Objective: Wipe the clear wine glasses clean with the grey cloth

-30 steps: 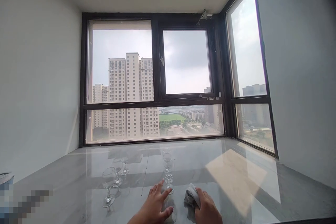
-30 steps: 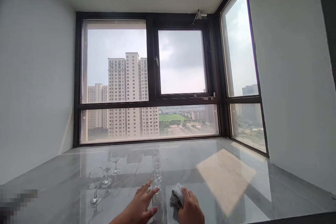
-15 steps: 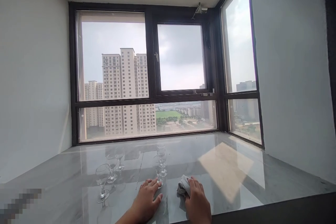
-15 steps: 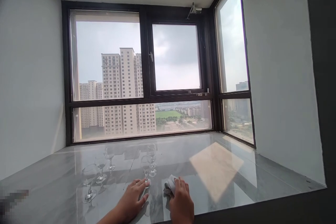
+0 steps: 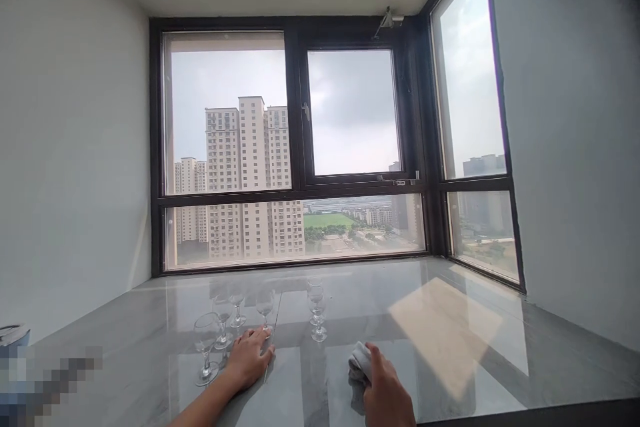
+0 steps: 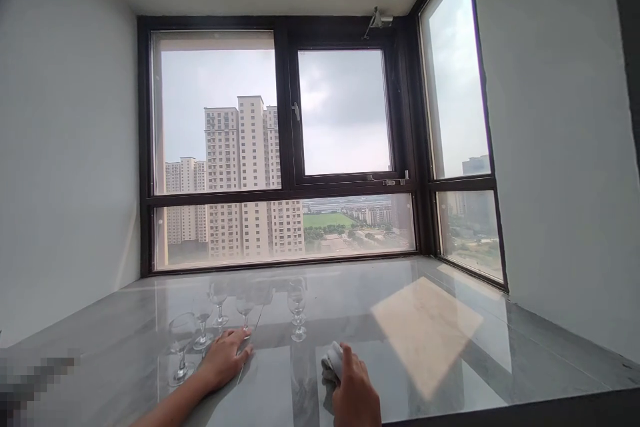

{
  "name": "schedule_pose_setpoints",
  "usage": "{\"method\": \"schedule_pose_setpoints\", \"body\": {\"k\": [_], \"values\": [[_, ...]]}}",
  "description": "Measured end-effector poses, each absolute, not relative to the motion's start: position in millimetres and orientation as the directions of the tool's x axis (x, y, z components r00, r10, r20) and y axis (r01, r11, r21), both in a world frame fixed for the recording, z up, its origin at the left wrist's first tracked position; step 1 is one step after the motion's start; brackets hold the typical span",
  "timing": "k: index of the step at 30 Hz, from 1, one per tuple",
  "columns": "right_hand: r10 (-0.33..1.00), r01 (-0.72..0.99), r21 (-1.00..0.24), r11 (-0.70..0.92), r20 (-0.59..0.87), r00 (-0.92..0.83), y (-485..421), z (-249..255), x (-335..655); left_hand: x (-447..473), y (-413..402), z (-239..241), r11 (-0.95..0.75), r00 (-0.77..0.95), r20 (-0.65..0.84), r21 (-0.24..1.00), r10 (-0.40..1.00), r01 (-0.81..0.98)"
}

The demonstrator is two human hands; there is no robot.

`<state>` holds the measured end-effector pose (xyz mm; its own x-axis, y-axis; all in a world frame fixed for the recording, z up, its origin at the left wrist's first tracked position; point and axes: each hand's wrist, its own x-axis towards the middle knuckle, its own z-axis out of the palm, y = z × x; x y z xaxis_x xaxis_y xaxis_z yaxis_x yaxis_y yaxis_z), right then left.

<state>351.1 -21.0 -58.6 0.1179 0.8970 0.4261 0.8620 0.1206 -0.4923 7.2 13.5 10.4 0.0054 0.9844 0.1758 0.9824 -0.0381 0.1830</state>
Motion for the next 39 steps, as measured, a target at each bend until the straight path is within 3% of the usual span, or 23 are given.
{"method": "schedule_pose_setpoints", "body": {"k": [7,11,20,28,34,39], "values": [[0.746,0.906,-0.384,0.176,0.653,0.132,-23.6,-67.2,344.0,7.7,34.9,0.1,0.097,-0.115,0.106,0.160,0.988,0.982],[0.696,0.912,-0.362,0.192,0.705,0.134,-25.8,-66.3,341.1,7.8,33.7,-0.2,0.096,-0.118,0.152,0.143,0.981,0.985],[0.842,0.907,-0.376,0.188,0.537,0.048,-39.9,-42.9,340.5,9.8,29.7,2.4,0.063,-0.089,0.184,0.143,0.979,0.988],[0.861,0.892,-0.393,0.221,0.508,0.011,-54.6,-30.2,335.0,11.8,25.3,6.0,0.069,-0.100,0.160,0.189,0.982,0.980],[0.858,0.856,-0.444,0.264,0.514,0.002,-51.1,-29.3,336.3,15.6,13.2,10.1,-0.161,0.071,0.354,0.231,0.933,0.960],[0.859,0.837,-0.473,0.277,0.511,0.005,-46.8,-32.7,337.9,71.9,8.6,5.9,-0.368,0.288,0.273,0.314,0.918,0.875]]}}
